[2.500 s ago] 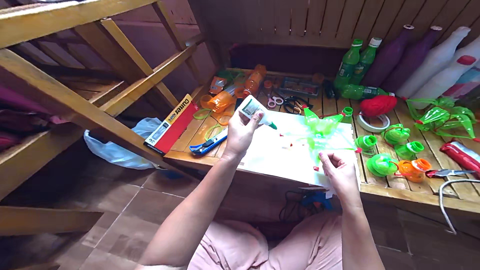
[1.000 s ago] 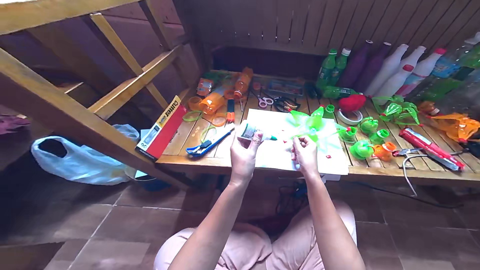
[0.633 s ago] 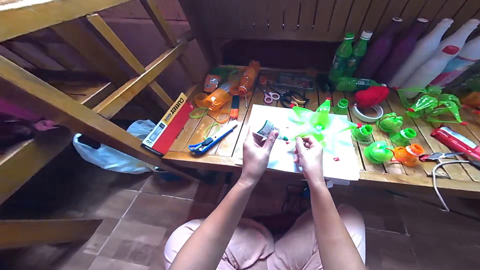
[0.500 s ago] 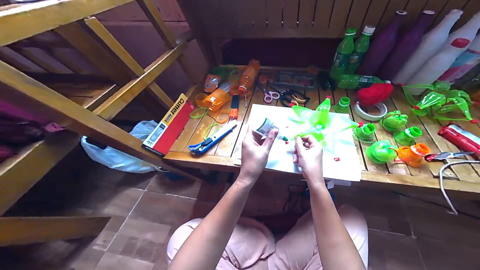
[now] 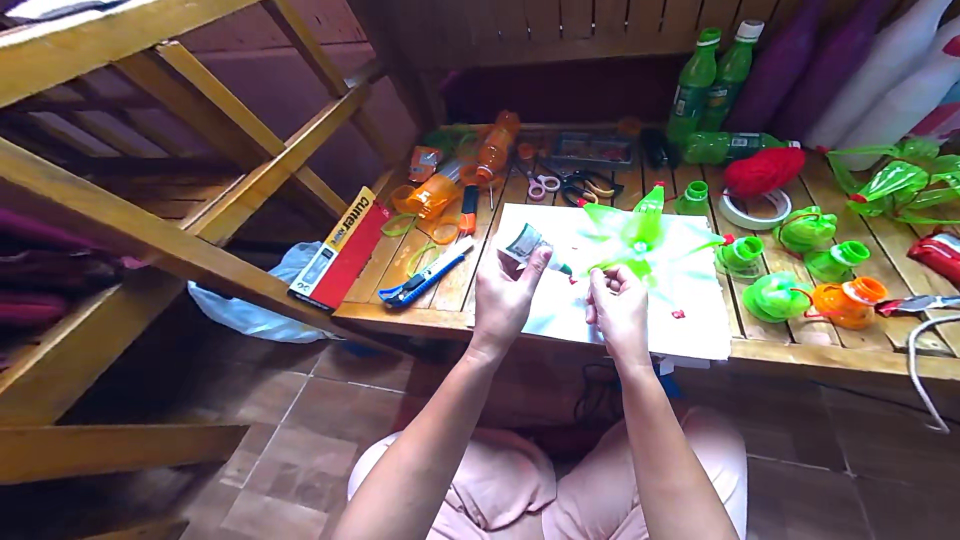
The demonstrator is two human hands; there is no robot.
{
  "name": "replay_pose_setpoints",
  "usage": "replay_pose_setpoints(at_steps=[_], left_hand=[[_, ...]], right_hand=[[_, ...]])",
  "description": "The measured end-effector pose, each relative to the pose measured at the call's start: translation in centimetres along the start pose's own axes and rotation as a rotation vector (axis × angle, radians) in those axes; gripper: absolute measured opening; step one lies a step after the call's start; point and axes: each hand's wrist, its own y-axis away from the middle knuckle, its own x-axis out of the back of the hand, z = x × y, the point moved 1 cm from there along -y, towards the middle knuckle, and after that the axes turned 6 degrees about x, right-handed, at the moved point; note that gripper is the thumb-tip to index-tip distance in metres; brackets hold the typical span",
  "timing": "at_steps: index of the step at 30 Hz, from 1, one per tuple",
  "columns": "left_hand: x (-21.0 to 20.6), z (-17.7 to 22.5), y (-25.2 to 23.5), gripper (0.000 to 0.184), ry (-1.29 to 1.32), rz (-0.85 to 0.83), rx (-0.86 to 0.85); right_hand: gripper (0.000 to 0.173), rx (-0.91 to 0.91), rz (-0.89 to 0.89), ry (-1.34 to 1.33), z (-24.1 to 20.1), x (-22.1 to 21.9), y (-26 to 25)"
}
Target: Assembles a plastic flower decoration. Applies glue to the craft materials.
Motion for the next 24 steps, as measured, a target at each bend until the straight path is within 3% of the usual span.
replay_pose_setpoints(at_steps=[24], left_hand=[[-0.03,0.11,-0.45,0.038,0.016,-0.028,0.022]], right_hand=[[0.008,0.017,0.0,-0.012,0.26,0.0,0.05]])
